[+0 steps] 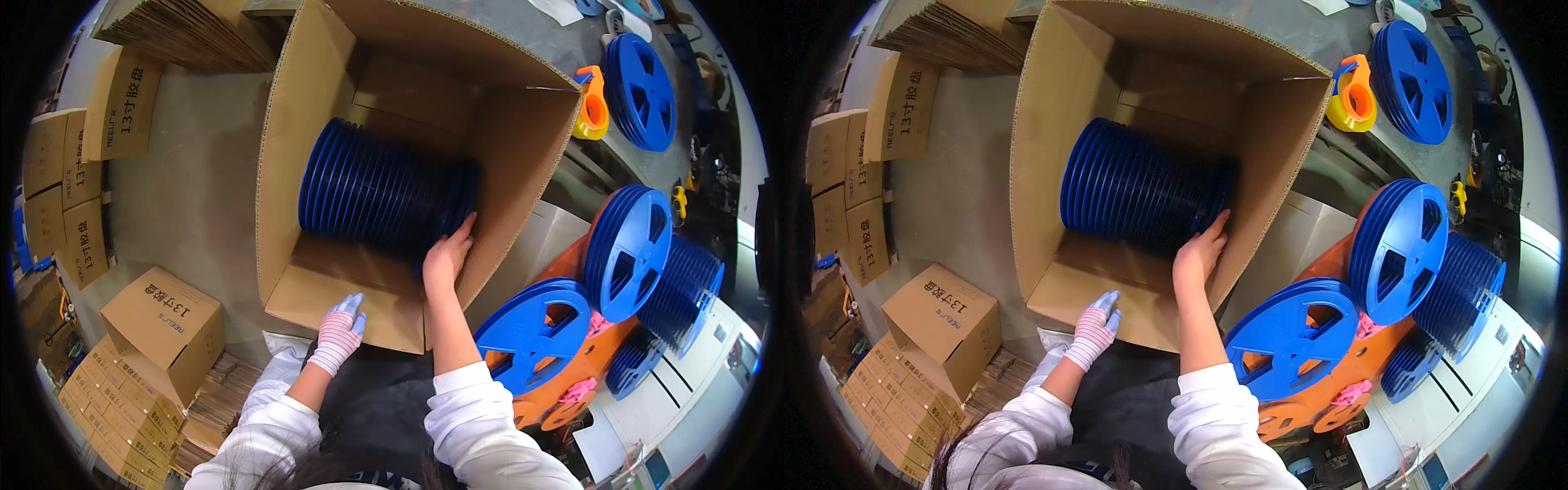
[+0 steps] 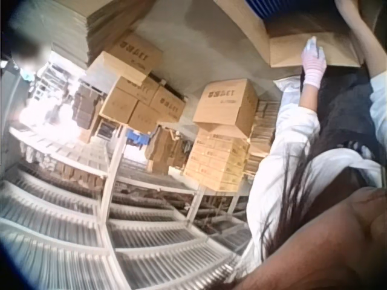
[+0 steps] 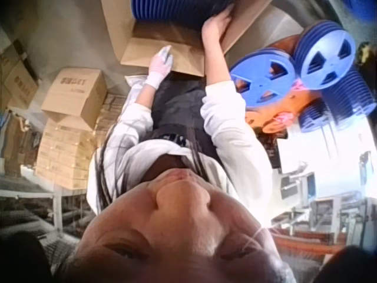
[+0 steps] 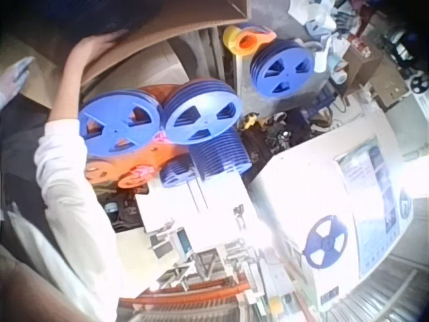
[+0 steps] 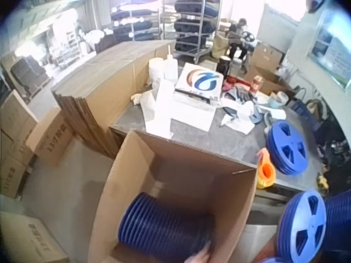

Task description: The person picks up blue plastic spools from a table, inspects them by turning them over, and places them into a cardboard box. The person repeats this process with multiple spools throughout the clip.

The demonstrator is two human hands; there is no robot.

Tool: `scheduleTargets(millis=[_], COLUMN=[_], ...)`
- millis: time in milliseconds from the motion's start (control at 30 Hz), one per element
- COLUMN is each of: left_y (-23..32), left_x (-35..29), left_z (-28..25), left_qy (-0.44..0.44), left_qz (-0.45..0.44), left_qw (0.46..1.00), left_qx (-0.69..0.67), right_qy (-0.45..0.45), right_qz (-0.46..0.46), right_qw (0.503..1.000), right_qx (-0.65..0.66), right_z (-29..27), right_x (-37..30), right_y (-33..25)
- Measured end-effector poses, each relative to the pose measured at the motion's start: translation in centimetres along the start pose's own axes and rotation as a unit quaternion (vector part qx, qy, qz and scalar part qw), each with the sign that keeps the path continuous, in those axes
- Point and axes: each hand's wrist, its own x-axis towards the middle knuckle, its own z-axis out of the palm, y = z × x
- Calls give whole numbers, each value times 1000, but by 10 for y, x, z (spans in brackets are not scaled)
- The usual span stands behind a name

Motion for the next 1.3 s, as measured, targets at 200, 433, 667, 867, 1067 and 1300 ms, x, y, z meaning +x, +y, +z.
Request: scheduleTargets(millis=[200, 433, 667, 867, 1067, 1300], left_y=[3, 0, 25, 50, 57, 108], left_x=[-3, -6, -13, -17, -31, -49], left_z=[-9, 1, -13, -37, -35, -33], left_qy=[-6, 21, 23, -35, -70, -133], left_qz=[-26, 19, -7, 18, 71, 52], left_qw=[998, 1000, 1000, 999, 995, 988], left_qx=[-56, -7, -17, -20, 14, 61], right_qy=[-10, -130, -135, -64, 218, 200], right_qz=[-210, -52, -169, -464, -187, -245], right_qw=[961, 971, 973, 883, 949, 924], right_qx=[-182, -196, 81, 24, -129, -216], right_z=[2, 57, -20, -192, -322, -347], right_x=[-36, 7, -60, -78, 5, 58], right_y=[-12, 33, 13, 23, 124, 170])
